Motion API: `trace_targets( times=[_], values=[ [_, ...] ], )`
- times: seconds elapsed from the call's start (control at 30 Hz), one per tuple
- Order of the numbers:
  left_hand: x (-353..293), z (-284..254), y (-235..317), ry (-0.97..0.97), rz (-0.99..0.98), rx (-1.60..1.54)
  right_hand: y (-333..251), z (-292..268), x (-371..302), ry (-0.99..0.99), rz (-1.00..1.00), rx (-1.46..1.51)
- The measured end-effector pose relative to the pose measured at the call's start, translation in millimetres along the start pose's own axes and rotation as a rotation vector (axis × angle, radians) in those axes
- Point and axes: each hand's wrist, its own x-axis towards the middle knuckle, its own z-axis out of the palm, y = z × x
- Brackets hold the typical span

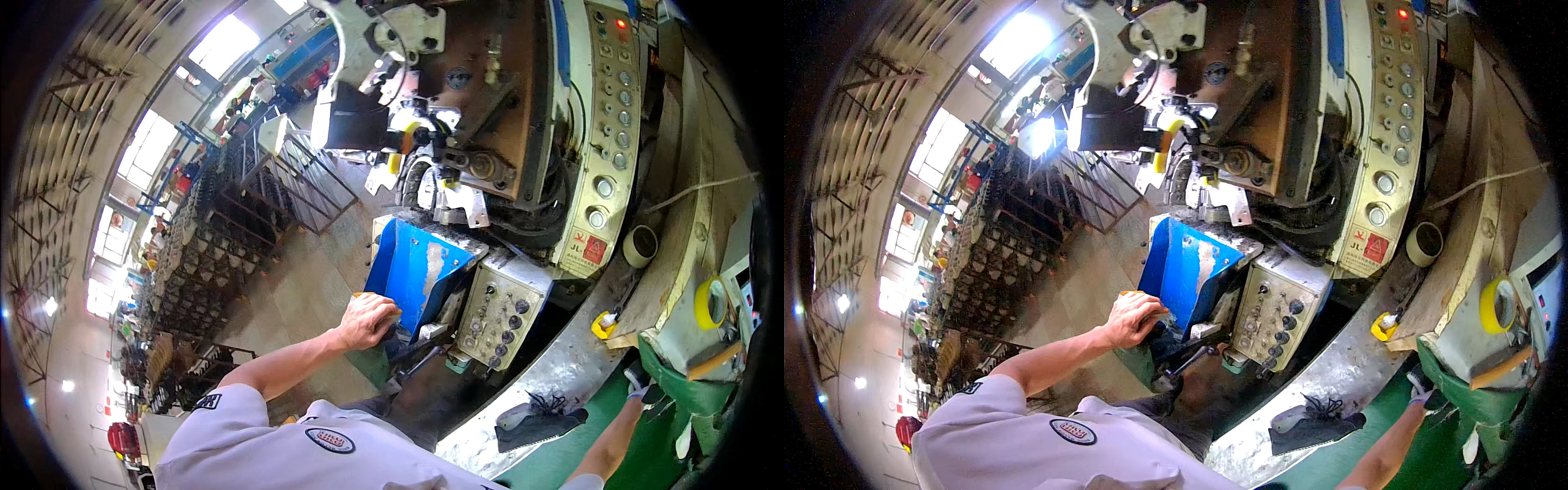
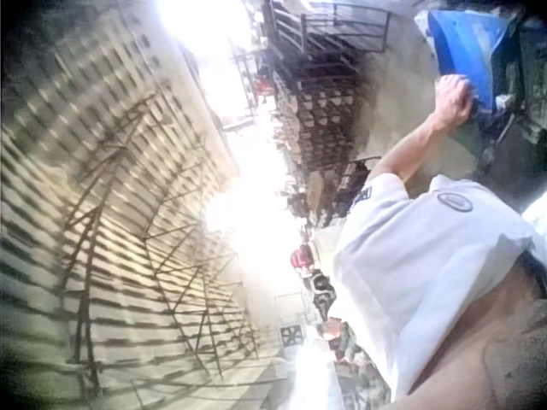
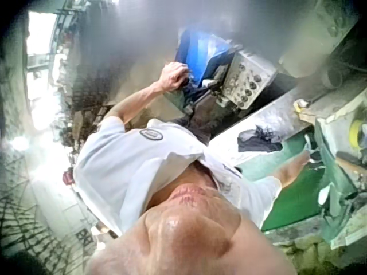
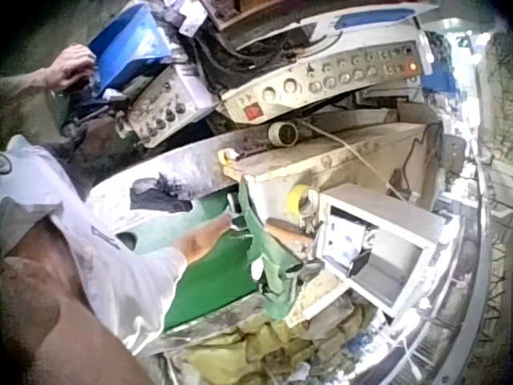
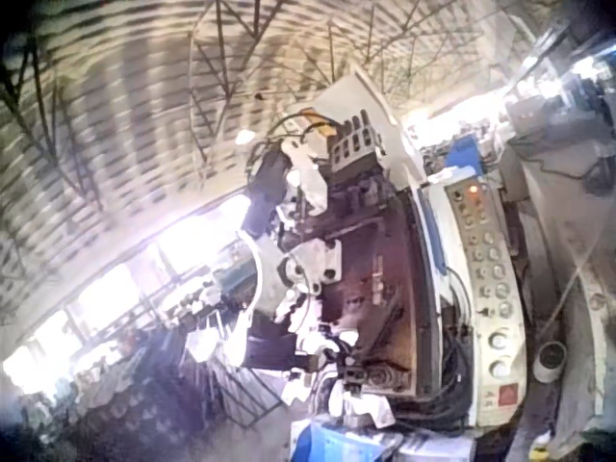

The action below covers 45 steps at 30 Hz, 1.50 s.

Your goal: The person picks up a shoe upper from the conveyor belt, positions it onto the lasting machine's shoe mold, and activates the machine to press and shape the shoe. The person repeats this process for several shoes, picking them from the belt and placing finished lasted shoes onto a different section of the workspace.

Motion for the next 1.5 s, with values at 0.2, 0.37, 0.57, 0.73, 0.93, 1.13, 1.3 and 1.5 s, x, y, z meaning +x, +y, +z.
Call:
trace_targets(
  times=[0.2, 0.37, 0.57, 0.73, 0.93, 1.13, 1.3, 1.5],
  values=[
    [-5.0, -0.9, -7.6, 0.017, 0.013, -0.031, 26.0, -59.7, -96.7, -0.394, -0.008, 0.239],
    [-26.1, -2.1, -16.2, 0.038, -0.013, -0.029, 77.3, -73.9, -260.6, -0.434, 0.095, 0.255],
    [-21.1, -10.5, -24.2, 0.041, -0.027, -0.107, 104.8, 32.4, -507.4, -0.744, 0.118, 0.11],
    [34.7, 13.3, -24.9, -0.172, -0.342, -1.249, 146.8, 91.9, -583.9, -0.753, 0.425, 0.121],
    [98.8, -34.2, -58.1, -0.199, -0.558, -1.594, 187.9, 196.0, -660.1, -0.798, 0.25, -0.236],
    [105.5, -28.7, -129.3, -0.154, -0.476, -1.638, 208.9, 245.1, -679.5, -0.902, 0.349, -0.186],
    [126.7, -28.8, -165.0, -0.098, -0.488, -1.662, 227.7, 282.6, -677.0, -0.897, 0.231, -0.219],
    [160.7, -42.8, -166.2, 0.139, -0.629, -1.585, 250.2, 324.6, -658.9, -0.894, 0.183, -0.073]
  ],
)
